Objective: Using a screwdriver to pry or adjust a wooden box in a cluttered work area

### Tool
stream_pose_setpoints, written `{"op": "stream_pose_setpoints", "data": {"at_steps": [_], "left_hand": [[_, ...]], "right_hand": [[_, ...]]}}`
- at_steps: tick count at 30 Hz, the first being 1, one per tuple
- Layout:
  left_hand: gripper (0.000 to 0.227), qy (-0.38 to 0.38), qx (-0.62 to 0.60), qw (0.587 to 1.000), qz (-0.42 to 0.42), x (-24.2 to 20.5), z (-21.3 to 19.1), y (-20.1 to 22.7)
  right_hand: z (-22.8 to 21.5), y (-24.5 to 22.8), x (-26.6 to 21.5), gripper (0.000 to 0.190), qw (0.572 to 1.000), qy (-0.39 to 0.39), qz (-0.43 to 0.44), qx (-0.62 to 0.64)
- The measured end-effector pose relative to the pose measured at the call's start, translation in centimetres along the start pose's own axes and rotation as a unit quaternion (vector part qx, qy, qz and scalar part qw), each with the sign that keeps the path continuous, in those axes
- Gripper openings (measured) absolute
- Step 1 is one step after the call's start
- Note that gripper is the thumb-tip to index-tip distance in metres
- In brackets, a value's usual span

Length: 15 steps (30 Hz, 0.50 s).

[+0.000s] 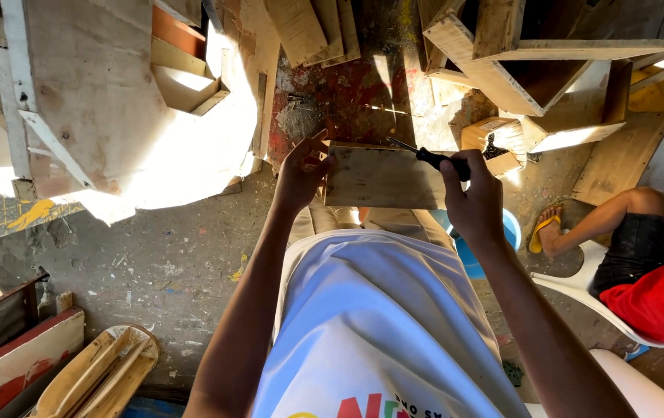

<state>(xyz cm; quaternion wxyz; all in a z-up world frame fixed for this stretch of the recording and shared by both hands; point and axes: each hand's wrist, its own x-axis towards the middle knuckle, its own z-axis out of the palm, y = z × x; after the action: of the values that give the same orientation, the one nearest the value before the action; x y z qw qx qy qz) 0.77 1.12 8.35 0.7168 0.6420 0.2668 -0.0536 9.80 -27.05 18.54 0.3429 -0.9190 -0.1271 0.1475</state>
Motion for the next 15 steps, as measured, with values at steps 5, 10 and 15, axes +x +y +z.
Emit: {"op": "stream_pose_setpoints", "data": {"at_steps": [5,10,15], "left_hand": [[0.023,-0.048,0.001,0.998,0.036,2.3,-0.5,-5.6],[0.016,-0.038,-0.03,0.998,0.031,2.0,-0.5,-6.6],[0.015,-0.014,-0.008,1.0,0.015,0.3,-0.5,-4.6]], "right_hand": [[0.3,0.0,-0.5,0.027,1.0,0.0,0.03,0.003],[0.0,1.0,-1.3,0.027,0.998,0.0,0.068,0.012],[-0.7,0.8,-2.4,0.03,0.993,-0.027,0.111,0.018]]}}
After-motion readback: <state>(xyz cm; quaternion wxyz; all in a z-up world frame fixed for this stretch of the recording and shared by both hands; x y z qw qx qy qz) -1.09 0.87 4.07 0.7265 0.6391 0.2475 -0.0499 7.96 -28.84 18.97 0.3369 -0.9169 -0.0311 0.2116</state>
